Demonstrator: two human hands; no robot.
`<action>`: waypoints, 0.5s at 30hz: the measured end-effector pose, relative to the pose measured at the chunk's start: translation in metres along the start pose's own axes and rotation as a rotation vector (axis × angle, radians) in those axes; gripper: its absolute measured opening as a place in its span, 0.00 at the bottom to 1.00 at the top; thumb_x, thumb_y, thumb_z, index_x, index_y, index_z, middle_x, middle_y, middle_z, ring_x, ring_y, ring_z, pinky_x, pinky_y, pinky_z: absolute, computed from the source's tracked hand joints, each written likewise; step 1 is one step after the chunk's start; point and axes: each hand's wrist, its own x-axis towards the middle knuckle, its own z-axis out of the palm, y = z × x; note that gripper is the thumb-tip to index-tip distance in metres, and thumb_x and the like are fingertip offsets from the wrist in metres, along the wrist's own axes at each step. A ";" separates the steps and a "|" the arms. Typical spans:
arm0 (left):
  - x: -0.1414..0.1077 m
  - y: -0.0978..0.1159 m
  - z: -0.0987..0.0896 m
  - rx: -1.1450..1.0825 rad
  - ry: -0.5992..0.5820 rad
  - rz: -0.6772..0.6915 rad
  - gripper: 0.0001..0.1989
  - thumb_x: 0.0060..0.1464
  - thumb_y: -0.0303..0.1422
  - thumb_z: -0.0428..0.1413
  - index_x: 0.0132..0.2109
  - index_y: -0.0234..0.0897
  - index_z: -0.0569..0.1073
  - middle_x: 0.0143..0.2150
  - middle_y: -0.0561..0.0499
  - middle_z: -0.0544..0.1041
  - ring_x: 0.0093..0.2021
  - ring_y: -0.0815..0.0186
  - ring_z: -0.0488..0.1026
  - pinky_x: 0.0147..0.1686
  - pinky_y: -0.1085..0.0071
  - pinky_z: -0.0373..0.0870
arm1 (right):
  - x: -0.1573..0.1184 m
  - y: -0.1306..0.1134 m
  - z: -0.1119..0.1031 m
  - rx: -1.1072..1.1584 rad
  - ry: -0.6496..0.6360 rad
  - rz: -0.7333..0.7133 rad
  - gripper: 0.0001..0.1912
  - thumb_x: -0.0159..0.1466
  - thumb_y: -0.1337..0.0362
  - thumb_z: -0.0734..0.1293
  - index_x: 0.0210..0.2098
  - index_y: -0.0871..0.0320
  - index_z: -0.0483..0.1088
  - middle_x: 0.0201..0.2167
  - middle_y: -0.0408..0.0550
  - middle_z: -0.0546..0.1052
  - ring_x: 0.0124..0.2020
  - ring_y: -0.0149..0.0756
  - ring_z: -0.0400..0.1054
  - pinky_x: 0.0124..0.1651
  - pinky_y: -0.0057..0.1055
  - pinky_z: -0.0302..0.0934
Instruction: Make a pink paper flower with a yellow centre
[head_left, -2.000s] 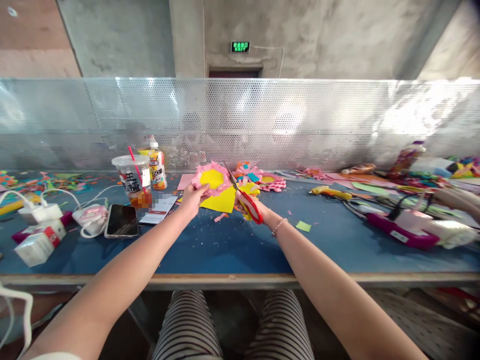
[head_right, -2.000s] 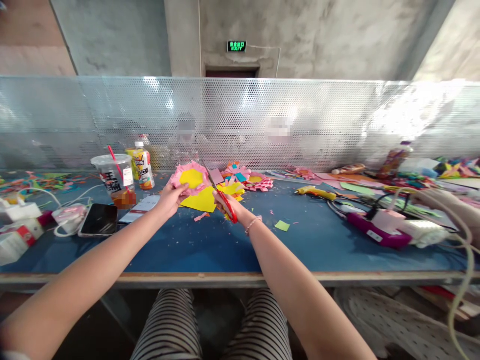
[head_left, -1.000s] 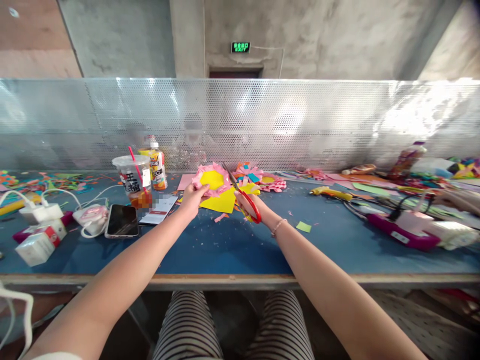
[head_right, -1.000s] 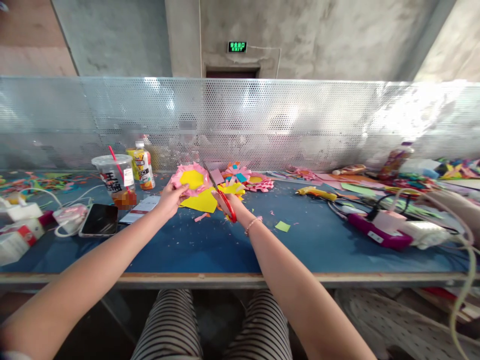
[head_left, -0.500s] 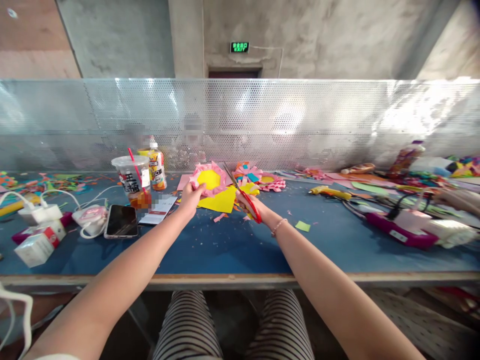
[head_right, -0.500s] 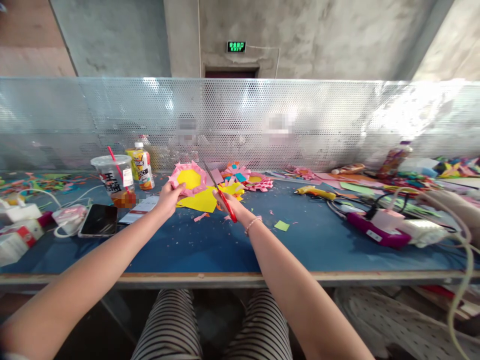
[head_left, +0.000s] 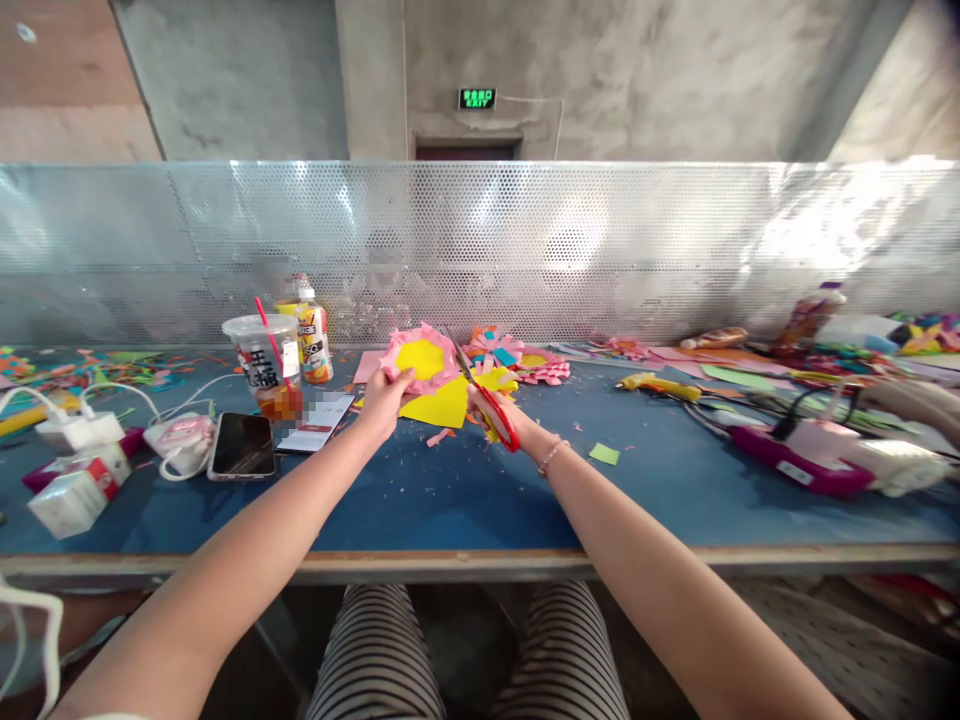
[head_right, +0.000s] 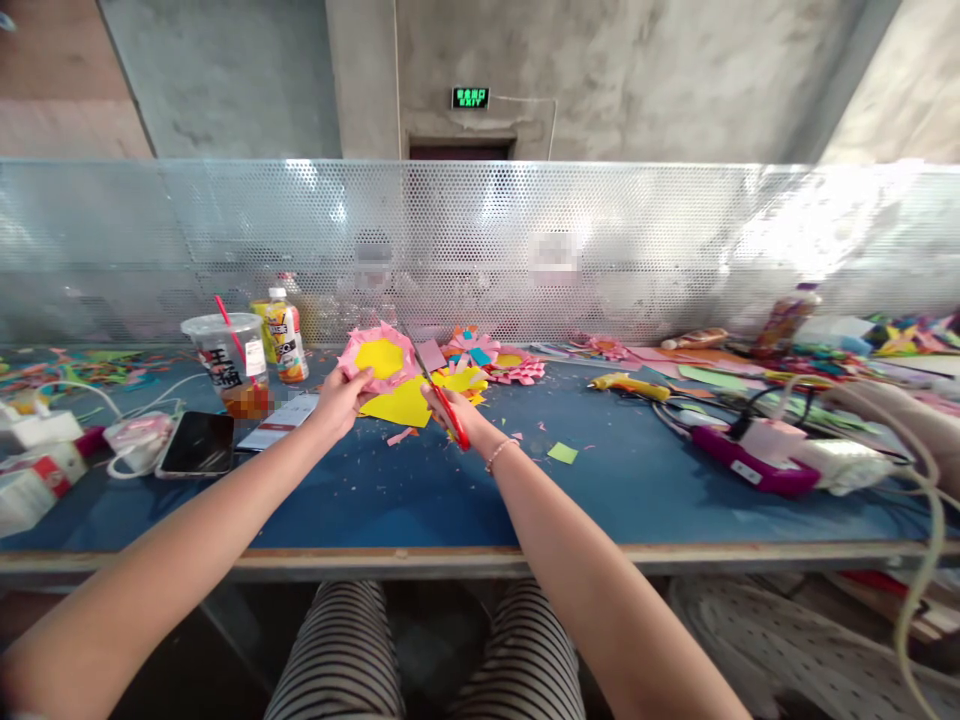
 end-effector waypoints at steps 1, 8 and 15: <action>0.000 0.000 0.000 0.005 -0.003 0.001 0.17 0.34 0.34 0.62 0.25 0.35 0.59 0.22 0.58 0.68 0.22 0.74 0.69 0.27 0.74 0.71 | 0.000 0.000 0.000 0.007 0.005 -0.003 0.25 0.53 0.39 0.57 0.24 0.58 0.56 0.17 0.38 0.59 0.15 0.22 0.51 0.18 0.22 0.48; -0.004 0.000 0.002 0.028 -0.038 -0.007 0.17 0.34 0.34 0.62 0.31 0.35 0.64 0.29 0.54 0.72 0.27 0.72 0.72 0.29 0.71 0.72 | 0.001 0.000 -0.001 -0.068 0.035 0.033 0.26 0.54 0.39 0.56 0.24 0.59 0.58 0.16 0.38 0.59 0.15 0.22 0.53 0.18 0.21 0.50; -0.004 -0.001 0.002 0.014 -0.049 0.000 0.17 0.35 0.34 0.62 0.32 0.34 0.65 0.29 0.55 0.71 0.26 0.73 0.71 0.28 0.74 0.71 | -0.001 -0.003 -0.001 -0.204 0.023 -0.032 0.26 0.57 0.40 0.51 0.22 0.58 0.56 0.14 0.39 0.60 0.14 0.24 0.52 0.18 0.23 0.49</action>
